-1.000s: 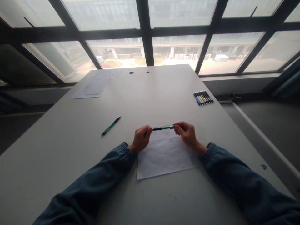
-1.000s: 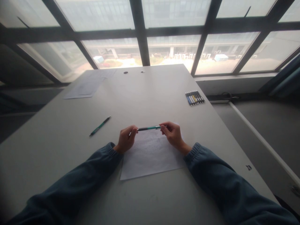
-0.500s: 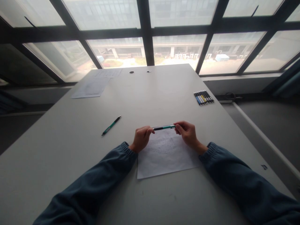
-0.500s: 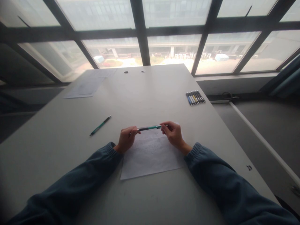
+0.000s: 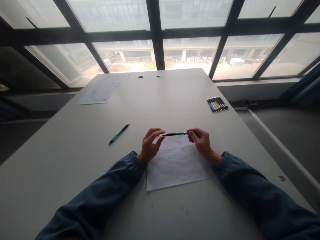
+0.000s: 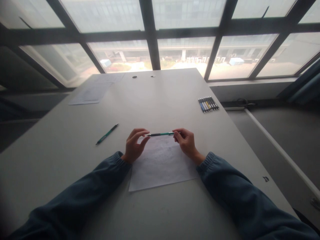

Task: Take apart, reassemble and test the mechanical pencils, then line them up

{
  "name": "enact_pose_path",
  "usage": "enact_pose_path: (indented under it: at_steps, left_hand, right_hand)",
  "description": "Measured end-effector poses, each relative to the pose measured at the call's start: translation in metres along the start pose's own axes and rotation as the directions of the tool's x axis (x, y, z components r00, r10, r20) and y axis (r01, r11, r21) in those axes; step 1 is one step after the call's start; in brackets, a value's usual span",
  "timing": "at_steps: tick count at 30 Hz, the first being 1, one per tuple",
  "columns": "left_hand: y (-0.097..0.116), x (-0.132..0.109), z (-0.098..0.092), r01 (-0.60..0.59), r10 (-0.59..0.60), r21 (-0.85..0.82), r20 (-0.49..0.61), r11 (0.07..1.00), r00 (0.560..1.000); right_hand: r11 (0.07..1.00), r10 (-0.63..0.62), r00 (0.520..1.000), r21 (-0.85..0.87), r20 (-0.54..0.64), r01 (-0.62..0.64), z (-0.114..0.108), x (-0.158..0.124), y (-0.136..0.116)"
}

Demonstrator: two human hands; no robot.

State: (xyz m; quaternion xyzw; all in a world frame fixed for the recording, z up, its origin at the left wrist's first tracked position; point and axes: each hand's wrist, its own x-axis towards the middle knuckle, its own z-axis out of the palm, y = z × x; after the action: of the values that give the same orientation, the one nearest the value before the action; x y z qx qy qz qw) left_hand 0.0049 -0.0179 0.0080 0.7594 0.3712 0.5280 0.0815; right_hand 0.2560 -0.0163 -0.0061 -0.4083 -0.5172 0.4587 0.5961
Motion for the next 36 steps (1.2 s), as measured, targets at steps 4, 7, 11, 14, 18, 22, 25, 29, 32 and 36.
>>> enact_pose_path:
  at_steps: [4,7,11,14,18,22,25,29,32,36]
  left_hand:
    - [-0.0008,-0.0020,-0.0006,-0.020,0.020,-0.004,-0.010,1.000,1.000]
    - [-0.0013,-0.0021,0.0003,-0.019,0.019,-0.037,0.000,0.999,1.000]
    - [-0.0002,-0.0013,0.0012,-0.023,0.024,-0.054,0.011,0.998,1.000]
    - [0.0006,-0.0011,0.0009,-0.015,0.017,-0.047,0.035,0.999,0.999]
    - [0.0013,-0.0009,0.0001,0.011,-0.008,-0.057,0.068,0.998,0.998]
    - [0.0023,-0.0011,0.0004,0.031,-0.025,-0.071,0.082,0.997,0.996]
    - [0.0029,-0.0021,0.0010,0.059,-0.053,-0.061,0.087,0.996,0.995]
    - [0.0033,-0.0036,0.0007,0.112,-0.111,-0.003,0.091,0.994,0.990]
    - [0.0022,-0.0050,-0.0002,0.132,-0.135,0.043,0.088,0.990,0.987]
    - [0.0004,-0.0064,-0.0008,0.159,-0.163,0.052,0.071,0.986,0.984]
  right_hand:
    - [1.000,0.002,1.000,-0.006,0.004,-0.002,-0.0005,-0.0003,0.0016]
    - [1.000,0.006,1.000,-0.019,0.004,-0.006,-0.0011,-0.0003,0.0035]
    - [1.000,0.004,1.000,-0.024,0.008,-0.004,-0.0011,-0.0005,0.0035]
    - [0.999,0.000,1.000,-0.032,0.016,0.001,-0.0007,-0.0008,0.0023]
    - [0.999,0.001,0.999,-0.054,0.042,0.001,-0.0011,-0.0011,0.0027]
    - [0.999,-0.003,0.998,-0.042,0.069,0.006,-0.0014,-0.0019,0.0044]
    - [0.999,0.004,0.997,-0.044,0.083,0.000,-0.0012,-0.0023,0.0042]
    - [0.998,0.000,0.996,-0.060,0.087,0.005,-0.0010,-0.0021,0.0028]
    - [0.998,-0.004,0.996,-0.065,0.089,0.009,-0.0008,-0.0018,0.0021]
    - [0.998,-0.006,0.997,-0.068,0.083,0.012,-0.0007,-0.0021,0.0016]
